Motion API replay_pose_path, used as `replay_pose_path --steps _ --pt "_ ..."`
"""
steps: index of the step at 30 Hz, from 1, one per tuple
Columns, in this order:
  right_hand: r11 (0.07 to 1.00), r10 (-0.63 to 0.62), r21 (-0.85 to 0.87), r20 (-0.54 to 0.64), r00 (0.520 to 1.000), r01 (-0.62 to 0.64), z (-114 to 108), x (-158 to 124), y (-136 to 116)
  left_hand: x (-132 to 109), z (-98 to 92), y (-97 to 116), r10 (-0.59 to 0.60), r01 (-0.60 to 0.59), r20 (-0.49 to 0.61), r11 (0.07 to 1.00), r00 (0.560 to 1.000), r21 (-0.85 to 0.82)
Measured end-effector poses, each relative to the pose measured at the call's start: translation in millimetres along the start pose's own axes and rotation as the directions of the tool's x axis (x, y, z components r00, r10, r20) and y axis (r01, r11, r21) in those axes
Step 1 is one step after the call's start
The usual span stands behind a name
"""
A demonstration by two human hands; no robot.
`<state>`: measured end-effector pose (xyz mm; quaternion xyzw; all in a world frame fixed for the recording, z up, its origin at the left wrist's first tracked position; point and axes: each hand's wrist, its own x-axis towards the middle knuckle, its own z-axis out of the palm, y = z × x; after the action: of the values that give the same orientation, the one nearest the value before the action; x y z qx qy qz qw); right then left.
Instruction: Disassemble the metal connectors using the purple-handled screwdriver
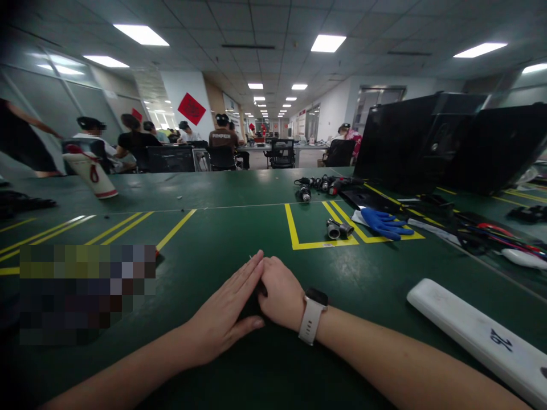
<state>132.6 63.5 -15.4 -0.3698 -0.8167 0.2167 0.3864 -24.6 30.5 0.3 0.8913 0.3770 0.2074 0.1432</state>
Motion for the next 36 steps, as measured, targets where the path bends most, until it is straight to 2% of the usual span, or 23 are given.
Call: replay_pose_path --steps 2,4,7,8,10,13,15,18,20,23,26,28,31,34,36 --pt "0.954 0.180 0.249 -0.038 0.983 -0.165 4 1 -6 1 1.9 -5 -0.032 0.032 0.008 0.999 0.999 -0.007" --pt "0.820 0.350 0.482 0.003 0.937 -0.308 8 1 -14 1 3.0 -7 -0.057 0.058 0.022 0.998 0.998 -0.015" --pt "0.456 0.532 0.777 0.153 0.833 -0.434 14 -1 -26 1 3.5 -4 -0.081 0.081 0.005 0.997 0.997 -0.010" --pt "0.338 0.560 0.828 0.205 0.803 -0.447 15 -2 -29 1 3.5 -3 -0.083 0.083 -0.003 0.997 0.997 -0.005" --pt "0.203 0.570 0.873 0.264 0.778 -0.444 15 -2 -32 0 3.9 -1 -0.085 0.085 -0.011 0.996 0.996 0.009" --pt "0.081 0.538 0.896 0.329 0.776 -0.437 11 -1 -31 -1 4.9 -4 -0.110 0.110 -0.030 0.994 0.993 -0.002" --pt "0.055 0.504 0.898 0.352 0.789 -0.436 6 1 -29 -2 4.8 -11 -0.131 0.129 -0.061 0.991 0.989 -0.041" --pt "0.103 0.496 0.912 0.300 0.815 -0.398 -3 3 -24 -3 1.3 -25 -0.119 0.107 -0.142 0.990 0.983 -0.094" --pt "0.152 0.530 0.915 0.244 0.812 -0.374 -9 4 -21 -3 -3.2 -34 -0.124 0.105 -0.205 0.989 0.971 -0.100" --pt "0.149 0.534 0.919 0.235 0.812 -0.364 -16 3 -18 -1 -9.9 -41 -0.246 0.221 -0.261 0.968 0.933 -0.123" --pt "0.140 0.464 0.926 0.250 0.850 -0.349 -17 0 -17 1 -12.7 -41 -0.335 0.292 -0.278 0.938 0.900 -0.184" --pt "0.236 0.413 0.913 0.215 0.885 -0.333 -16 -3 -18 1 -12.0 -41 -0.339 0.290 -0.270 0.935 0.901 -0.206" --pt "0.454 0.336 0.836 0.161 0.928 -0.309 -15 -8 -21 0 -9.5 -41 -0.314 0.273 -0.254 0.944 0.915 -0.184" --pt "0.693 0.261 0.667 0.124 0.957 -0.276 -15 -13 -27 0 -7.3 -43 -0.262 0.228 -0.254 0.961 0.931 -0.155" --pt "0.819 0.210 0.527 0.093 0.973 -0.227 -16 -16 -32 0 -6.6 -43 -0.245 0.218 -0.270 0.968 0.931 -0.126"
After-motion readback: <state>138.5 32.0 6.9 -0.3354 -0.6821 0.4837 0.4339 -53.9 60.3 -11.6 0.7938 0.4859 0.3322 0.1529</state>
